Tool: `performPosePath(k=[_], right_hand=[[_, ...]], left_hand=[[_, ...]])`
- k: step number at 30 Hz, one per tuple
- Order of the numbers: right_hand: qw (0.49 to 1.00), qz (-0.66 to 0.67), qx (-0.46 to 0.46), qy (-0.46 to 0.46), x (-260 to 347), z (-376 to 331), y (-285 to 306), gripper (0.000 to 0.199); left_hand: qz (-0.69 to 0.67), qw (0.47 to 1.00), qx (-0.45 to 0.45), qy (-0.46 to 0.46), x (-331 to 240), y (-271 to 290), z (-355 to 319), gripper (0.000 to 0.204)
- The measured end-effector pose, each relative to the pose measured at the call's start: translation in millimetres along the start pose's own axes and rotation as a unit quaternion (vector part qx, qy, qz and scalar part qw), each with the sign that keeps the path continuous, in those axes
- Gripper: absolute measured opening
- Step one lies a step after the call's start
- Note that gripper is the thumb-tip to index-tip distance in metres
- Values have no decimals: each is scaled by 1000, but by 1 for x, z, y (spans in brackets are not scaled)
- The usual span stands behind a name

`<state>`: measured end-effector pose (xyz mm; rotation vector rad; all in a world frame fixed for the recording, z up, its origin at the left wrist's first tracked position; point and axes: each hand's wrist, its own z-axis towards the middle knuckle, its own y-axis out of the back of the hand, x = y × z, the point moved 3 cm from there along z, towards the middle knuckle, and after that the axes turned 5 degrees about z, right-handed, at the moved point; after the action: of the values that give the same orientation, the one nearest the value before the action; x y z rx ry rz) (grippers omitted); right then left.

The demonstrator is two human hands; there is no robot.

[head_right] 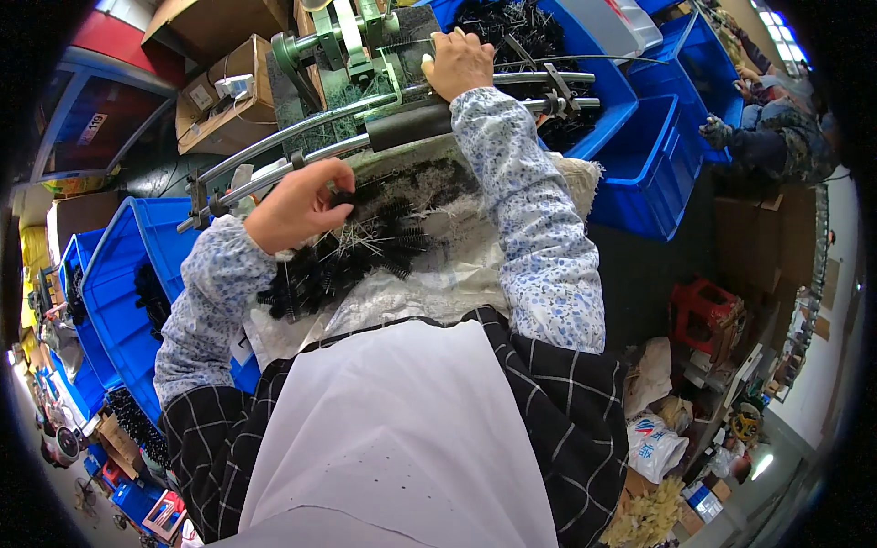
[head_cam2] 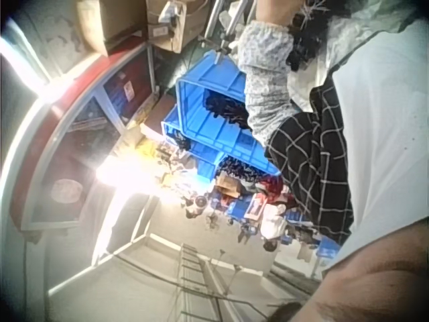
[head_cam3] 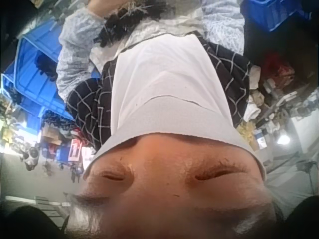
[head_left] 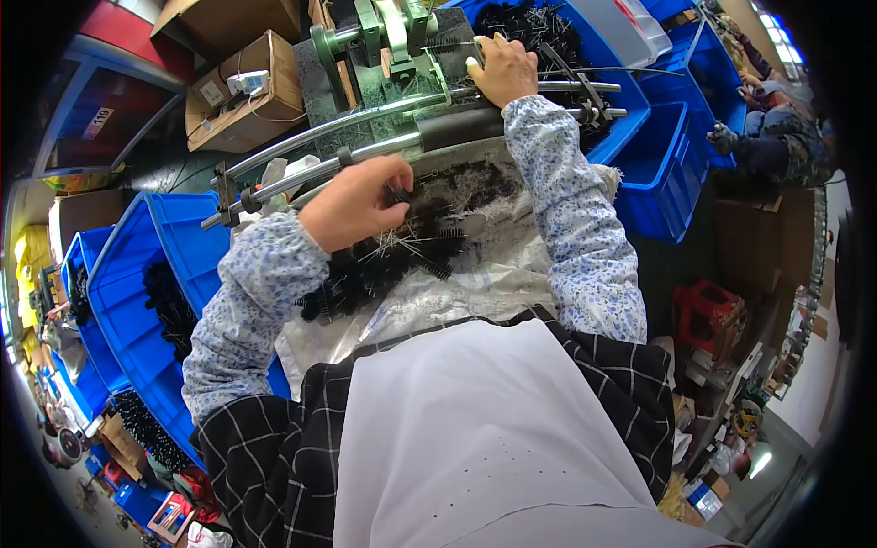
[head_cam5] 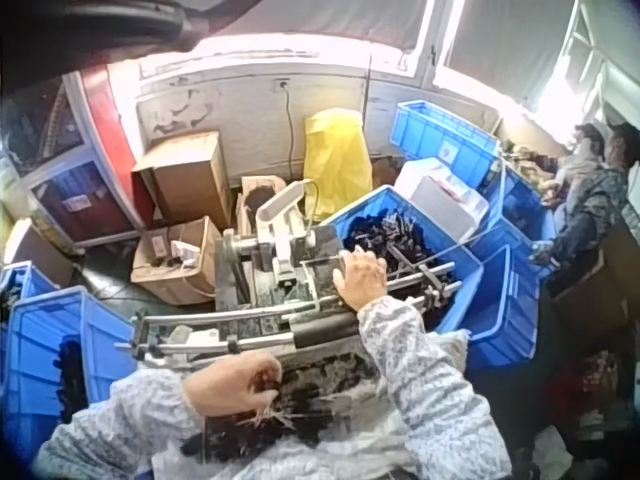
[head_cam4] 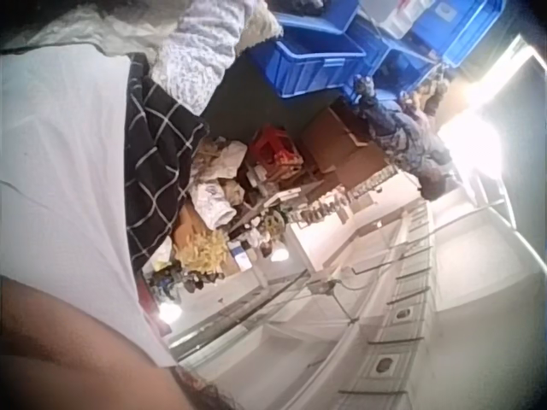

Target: The person operates a green industrial machine, repeatedly feeding small black metal objects into a slot and pressing a yellow lever. The person wears a white apron and patterned sleeves while working at a cluttered workstation with blue bins and cardboard boxes.

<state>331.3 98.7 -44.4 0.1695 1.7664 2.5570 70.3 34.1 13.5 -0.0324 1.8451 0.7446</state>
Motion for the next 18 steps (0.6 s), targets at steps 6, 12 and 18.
performPosePath(k=[6,12,18], right_hand=[[996,84,5,9,24,0,-8,33],[999,39,-16,27,83,3,-14,12],[999,32,12,5,61,3,-1,28]], left_hand=[[32,999,-34,-15,-6,19,-5,23],[25,999,-35,-15,-10,20,-1,24],[40,996,-72,-32,-8,27,-7,23]])
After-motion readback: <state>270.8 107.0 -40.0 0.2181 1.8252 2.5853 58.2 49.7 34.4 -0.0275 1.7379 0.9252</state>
